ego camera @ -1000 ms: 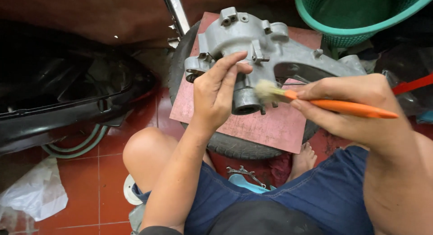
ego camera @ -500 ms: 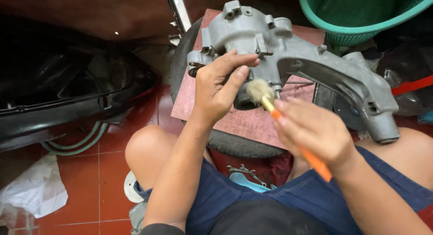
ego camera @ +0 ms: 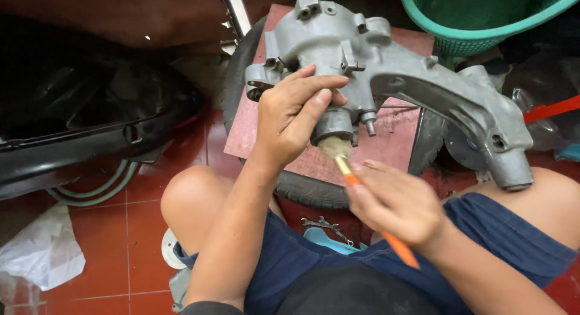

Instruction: Cleaning a motorcycle engine casing using a brush and cleaning solution to remove grease and dirt.

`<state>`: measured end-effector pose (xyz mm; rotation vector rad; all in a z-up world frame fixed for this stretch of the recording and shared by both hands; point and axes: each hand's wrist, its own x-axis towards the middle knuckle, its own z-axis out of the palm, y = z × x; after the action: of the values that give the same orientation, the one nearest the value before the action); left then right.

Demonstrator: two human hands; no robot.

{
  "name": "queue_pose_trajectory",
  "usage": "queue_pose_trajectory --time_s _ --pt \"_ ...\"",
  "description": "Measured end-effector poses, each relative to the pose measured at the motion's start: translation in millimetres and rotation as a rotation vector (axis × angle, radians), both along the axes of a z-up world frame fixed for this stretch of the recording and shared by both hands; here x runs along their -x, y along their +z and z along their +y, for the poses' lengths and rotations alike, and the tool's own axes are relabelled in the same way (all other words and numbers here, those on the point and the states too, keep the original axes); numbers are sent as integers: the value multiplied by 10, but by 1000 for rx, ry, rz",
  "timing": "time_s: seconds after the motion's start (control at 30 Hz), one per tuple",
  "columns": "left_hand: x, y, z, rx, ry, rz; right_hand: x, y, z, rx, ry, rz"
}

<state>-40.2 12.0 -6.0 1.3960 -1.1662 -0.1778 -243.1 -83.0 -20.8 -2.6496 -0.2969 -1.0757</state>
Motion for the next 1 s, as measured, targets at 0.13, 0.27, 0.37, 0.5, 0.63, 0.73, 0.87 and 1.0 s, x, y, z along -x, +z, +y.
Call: queue_pose_trajectory --time_s 0.13,0.27,0.37,0.5,0.63,0.73,0.87,1.0 --pt "13 3 3 -2 15 -17 60 79 11 -41 -41 -32" --pt "16 -33 -15 3 11 -20 26 -77 44 -69 -39 -11" --pt "6 -24 -19 5 25 -14 43 53 38 -128 -42 -44" --pt "19 -33 -22 -2 22 -1 14 -230 40 -72 -25 25" --pt "26 -29 -45 18 29 27 51 -5 80 -108 48 40" --pt "16 -57 -35 14 6 41 32 -20 35 -62 -4 -69" --pt "29 -51 -45 21 1 48 37 -31 28 -11 -19 -4" --pt "16 -61 -43 20 1 43 114 104 0 -33 -25 -77"
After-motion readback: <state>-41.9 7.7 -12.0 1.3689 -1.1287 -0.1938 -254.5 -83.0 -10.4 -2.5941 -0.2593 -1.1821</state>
